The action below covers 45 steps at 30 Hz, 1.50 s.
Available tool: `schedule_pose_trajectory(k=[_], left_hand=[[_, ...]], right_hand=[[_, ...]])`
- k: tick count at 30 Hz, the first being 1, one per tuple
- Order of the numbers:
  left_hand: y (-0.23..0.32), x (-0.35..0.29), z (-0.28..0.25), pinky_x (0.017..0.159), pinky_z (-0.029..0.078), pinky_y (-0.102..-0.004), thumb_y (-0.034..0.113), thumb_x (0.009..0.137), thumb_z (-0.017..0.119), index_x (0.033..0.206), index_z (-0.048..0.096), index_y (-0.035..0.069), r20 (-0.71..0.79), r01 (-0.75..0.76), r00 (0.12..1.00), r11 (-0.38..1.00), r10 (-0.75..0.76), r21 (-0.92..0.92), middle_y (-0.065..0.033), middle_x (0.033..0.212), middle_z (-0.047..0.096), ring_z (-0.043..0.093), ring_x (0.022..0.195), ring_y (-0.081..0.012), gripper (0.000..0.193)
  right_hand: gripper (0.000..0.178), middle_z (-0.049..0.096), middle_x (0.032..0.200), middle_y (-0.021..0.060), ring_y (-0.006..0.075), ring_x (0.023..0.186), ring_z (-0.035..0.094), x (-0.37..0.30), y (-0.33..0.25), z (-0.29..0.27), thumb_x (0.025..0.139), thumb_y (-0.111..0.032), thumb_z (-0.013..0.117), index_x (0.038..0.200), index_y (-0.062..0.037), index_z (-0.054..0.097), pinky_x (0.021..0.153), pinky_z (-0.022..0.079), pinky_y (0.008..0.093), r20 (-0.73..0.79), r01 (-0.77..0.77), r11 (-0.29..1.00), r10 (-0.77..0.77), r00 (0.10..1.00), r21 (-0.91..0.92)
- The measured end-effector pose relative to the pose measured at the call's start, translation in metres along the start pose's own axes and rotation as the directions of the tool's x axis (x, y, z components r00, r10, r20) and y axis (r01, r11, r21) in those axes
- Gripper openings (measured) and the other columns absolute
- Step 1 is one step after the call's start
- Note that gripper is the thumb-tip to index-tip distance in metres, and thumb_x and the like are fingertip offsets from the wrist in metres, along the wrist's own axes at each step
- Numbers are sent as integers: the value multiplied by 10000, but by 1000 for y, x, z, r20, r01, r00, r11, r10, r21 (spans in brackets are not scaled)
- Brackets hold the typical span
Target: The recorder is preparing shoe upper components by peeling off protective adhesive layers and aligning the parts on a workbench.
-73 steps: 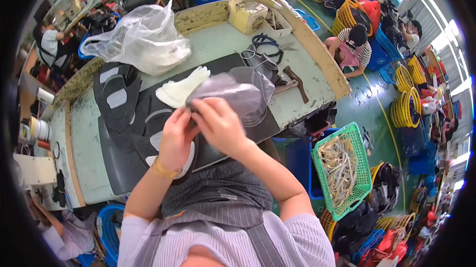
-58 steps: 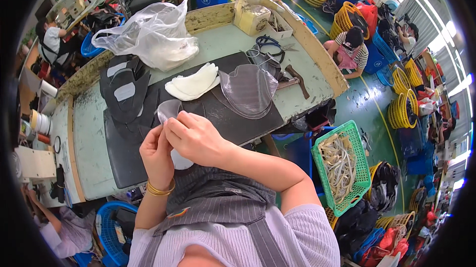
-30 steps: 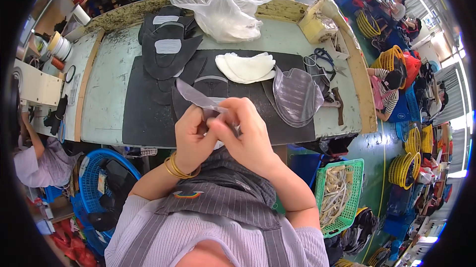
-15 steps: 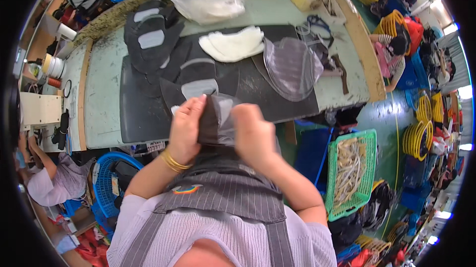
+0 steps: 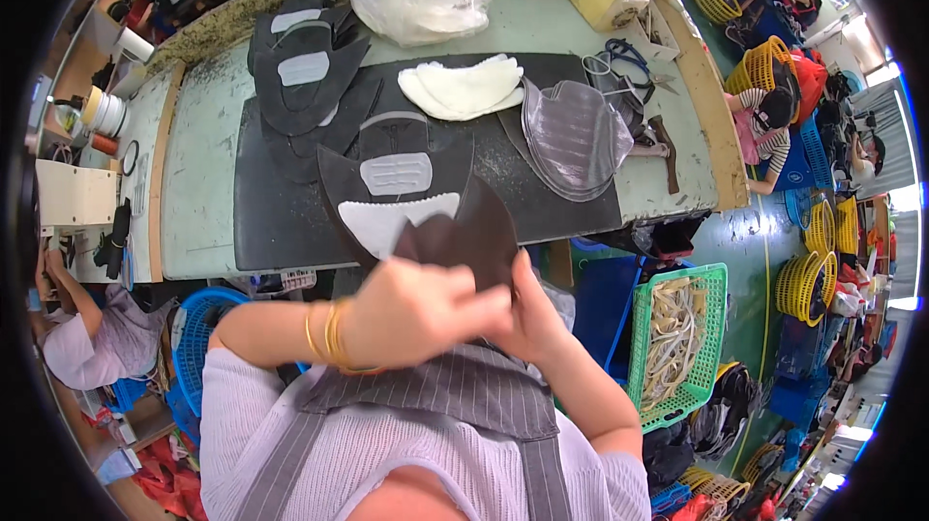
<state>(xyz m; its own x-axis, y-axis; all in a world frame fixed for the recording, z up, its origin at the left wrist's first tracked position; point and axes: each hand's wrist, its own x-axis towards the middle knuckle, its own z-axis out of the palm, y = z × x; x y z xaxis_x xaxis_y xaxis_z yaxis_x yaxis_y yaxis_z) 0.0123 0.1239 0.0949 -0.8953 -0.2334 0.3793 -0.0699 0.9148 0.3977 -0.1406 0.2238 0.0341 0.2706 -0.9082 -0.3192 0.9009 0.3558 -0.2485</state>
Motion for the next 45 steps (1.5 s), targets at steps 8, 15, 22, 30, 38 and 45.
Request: schedule_pose_trajectory(k=[8,15,22,30,38,45], left_hand=[[-23,-95,34,738,485,-264,307,900,592,1081,589,5,431,457,666,-123,-608,-881,-50,992,648,609,840,-123,352],[-54,-71,42,915,462,-330,201,914,576,1216,489,23,290,-190,772,-640,-566,-745,-65,1164,583,573,1062,-172,362],[-65,-85,43,658,519,-221,70,859,639,841,506,47,192,13,462,-210,-866,-978,-36,840,617,602,737,-87,136],[-131,-76,31,617,490,-191,70,887,593,1037,557,-10,-332,169,254,380,-908,-909,-35,903,587,570,724,-52,174],[-129,-88,41,396,391,-184,74,852,637,1024,560,-14,-219,434,123,251,-968,-865,-31,842,599,513,541,-27,208],[-130,-91,41,417,423,-191,34,818,662,992,561,-40,-243,472,148,284,-959,-834,-38,796,593,514,534,-25,215]], right_hand=[[562,465,1326,185,322,1215,467,40,-15,18,903,-348,460,1322,19,394,1033,357,464,145,48,998,-41,989,-51],[507,425,1369,157,303,1255,425,50,-14,26,957,-322,365,1356,-9,355,1053,324,445,-53,48,999,-47,997,10],[389,529,1247,165,281,1143,525,49,-24,-2,945,-204,429,1258,23,462,988,408,411,-330,136,952,-226,916,-273],[186,659,913,55,100,805,591,134,-40,10,875,-79,588,990,61,627,709,481,242,-59,215,427,-542,838,-879],[117,636,798,10,64,729,549,146,-34,-16,849,-48,589,917,36,634,654,454,223,-28,151,287,-536,843,-946],[127,636,819,7,58,751,554,149,-38,-21,843,-26,582,948,25,632,676,458,217,-45,115,296,-484,874,-948]])
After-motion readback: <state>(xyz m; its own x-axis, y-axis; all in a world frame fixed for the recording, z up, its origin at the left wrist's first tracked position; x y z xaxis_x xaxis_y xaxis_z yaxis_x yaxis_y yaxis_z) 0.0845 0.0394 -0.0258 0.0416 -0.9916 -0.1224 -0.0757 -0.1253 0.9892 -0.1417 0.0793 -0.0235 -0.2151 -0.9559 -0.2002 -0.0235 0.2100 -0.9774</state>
